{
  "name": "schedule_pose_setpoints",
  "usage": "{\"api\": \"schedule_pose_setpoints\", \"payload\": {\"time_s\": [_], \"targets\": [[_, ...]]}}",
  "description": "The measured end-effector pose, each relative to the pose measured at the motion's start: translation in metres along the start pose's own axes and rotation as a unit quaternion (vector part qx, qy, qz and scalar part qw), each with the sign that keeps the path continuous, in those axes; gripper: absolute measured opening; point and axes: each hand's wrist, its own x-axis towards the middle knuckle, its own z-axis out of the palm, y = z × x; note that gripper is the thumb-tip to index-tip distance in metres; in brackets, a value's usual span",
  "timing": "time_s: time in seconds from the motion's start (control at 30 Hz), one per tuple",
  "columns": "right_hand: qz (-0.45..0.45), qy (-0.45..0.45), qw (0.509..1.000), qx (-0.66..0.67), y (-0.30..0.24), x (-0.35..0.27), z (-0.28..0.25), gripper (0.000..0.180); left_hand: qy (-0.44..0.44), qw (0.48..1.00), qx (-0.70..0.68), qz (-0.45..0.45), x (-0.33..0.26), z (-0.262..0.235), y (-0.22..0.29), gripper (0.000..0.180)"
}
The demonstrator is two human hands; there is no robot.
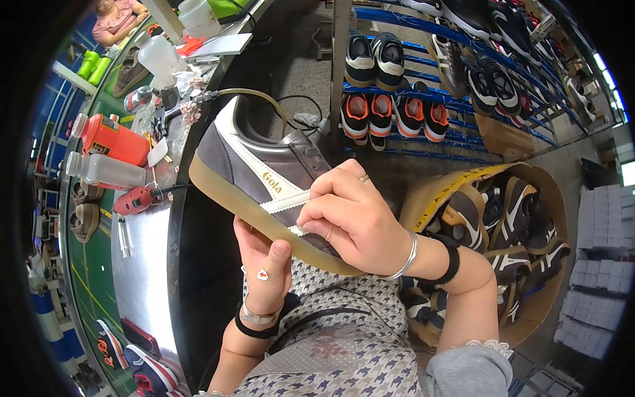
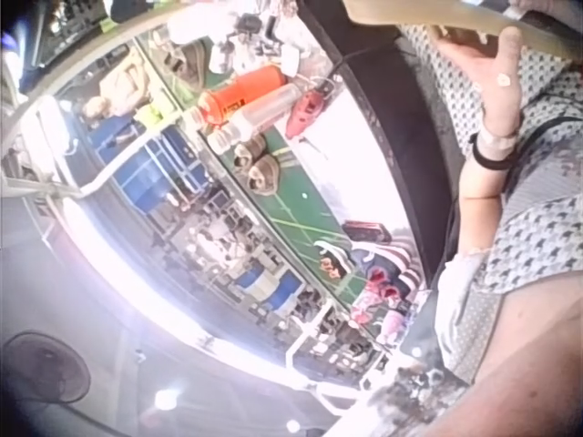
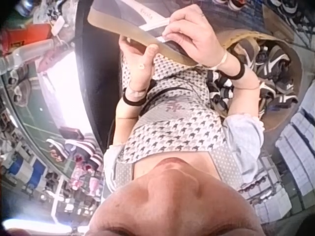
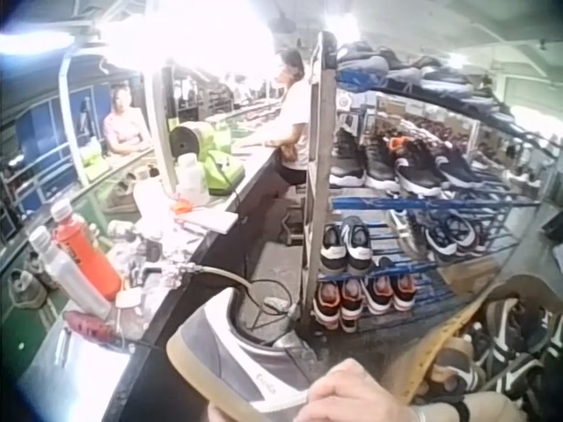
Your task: Inspecting and organizing manufactured shoes in a factory setting.
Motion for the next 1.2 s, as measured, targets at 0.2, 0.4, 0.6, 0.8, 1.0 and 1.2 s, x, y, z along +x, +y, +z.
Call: {"api": "schedule_pose_setpoints", "payload": {"time_s": [0.2, 0.4, 0.6, 0.8, 1.0, 1.2], "targets": [[0.034, -0.033, 0.990, 0.131, 0.001, -0.006, 0.002, 0.011, 0.052, 0.993, 0.098, -0.031, 0.009, -0.008, -0.015, 0.084], [0.006, -0.061, 0.991, -0.115, 0.006, -0.006, 0.032, 0.017, 0.042, 0.979, 0.194, -0.034, 0.013, -0.009, -0.042, 0.064], [0.118, -0.017, 0.993, 0.022, 0.128, 0.003, -0.009, 0.008, 0.043, 0.972, 0.173, -0.152, 0.027, -0.024, -0.042, 0.065], [0.451, 0.369, 0.812, -0.016, 0.353, -0.002, -0.114, 0.009, 0.069, 0.945, -0.012, -0.320, 0.038, -0.056, -0.046, 0.039], [0.463, 0.361, 0.696, -0.413, 0.433, -0.038, -0.182, 0.013, 0.119, 0.929, -0.043, -0.347, 0.040, -0.070, -0.051, 0.041], [0.557, 0.201, 0.674, -0.441, 0.434, -0.031, -0.179, 0.114, 0.132, 0.945, 0.002, -0.300, 0.041, -0.072, -0.046, 0.049]]}}
